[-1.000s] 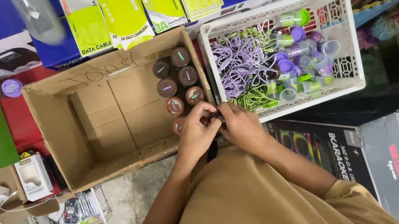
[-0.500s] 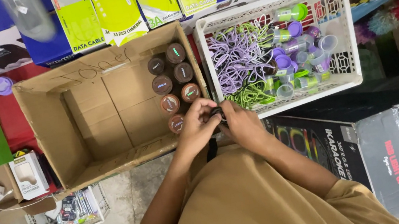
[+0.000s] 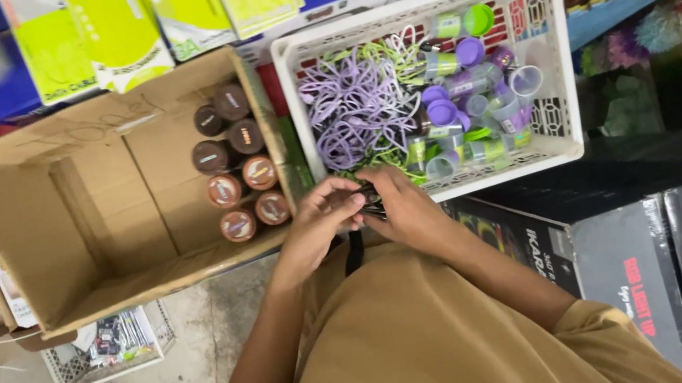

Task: The person organizes tangled cables from a white basket into a cardboard box. They pick up black, purple, and green cables, coil them by hand, and place them into the box alongside small brown cylindrical containers. The person repeats this process for several cables throughout the video.

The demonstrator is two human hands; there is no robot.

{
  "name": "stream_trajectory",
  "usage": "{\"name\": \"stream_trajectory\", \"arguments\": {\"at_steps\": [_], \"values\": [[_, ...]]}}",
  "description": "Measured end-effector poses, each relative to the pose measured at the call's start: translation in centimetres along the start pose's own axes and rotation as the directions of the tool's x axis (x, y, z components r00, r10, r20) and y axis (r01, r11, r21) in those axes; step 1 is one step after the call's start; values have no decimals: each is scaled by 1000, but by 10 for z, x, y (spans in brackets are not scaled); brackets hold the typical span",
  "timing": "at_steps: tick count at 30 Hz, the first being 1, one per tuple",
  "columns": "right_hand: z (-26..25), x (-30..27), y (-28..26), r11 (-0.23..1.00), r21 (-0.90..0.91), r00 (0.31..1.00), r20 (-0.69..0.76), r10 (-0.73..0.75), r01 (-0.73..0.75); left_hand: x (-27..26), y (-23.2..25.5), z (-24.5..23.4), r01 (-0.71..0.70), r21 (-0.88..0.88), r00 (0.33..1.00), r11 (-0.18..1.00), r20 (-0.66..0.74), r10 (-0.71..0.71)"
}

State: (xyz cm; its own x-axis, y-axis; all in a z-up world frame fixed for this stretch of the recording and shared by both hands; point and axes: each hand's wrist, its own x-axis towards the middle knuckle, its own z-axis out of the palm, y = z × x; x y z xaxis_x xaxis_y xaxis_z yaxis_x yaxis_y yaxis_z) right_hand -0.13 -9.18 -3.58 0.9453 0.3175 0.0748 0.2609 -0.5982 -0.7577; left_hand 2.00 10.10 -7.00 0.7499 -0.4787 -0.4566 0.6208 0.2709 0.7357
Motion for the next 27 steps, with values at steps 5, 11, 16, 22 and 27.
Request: {"name": "stream_trajectory", "arguments": {"at_steps": [5,11,16,22,27], "values": [[-25,-16,40,986,34,970,185,157,-166,23,-25,29,16,-69,998,998,57,-12],[-45,-18,77,983,-68,963,199,182,-172,50,-42,59,-25,-22,999,999,-37,24],[-57,-22,100,957,-202,919,292,264,-210,61,-53,83,-70,192,978,979,-180,105],[-72,-22,112,972,-175,916,344,207,-154,73,-72,93,76,91,982,993,-180,-59],[-86,-15,109,967,-162,912,332,241,-196,85,-97,87,67,-307,984,949,-136,-113]]}}
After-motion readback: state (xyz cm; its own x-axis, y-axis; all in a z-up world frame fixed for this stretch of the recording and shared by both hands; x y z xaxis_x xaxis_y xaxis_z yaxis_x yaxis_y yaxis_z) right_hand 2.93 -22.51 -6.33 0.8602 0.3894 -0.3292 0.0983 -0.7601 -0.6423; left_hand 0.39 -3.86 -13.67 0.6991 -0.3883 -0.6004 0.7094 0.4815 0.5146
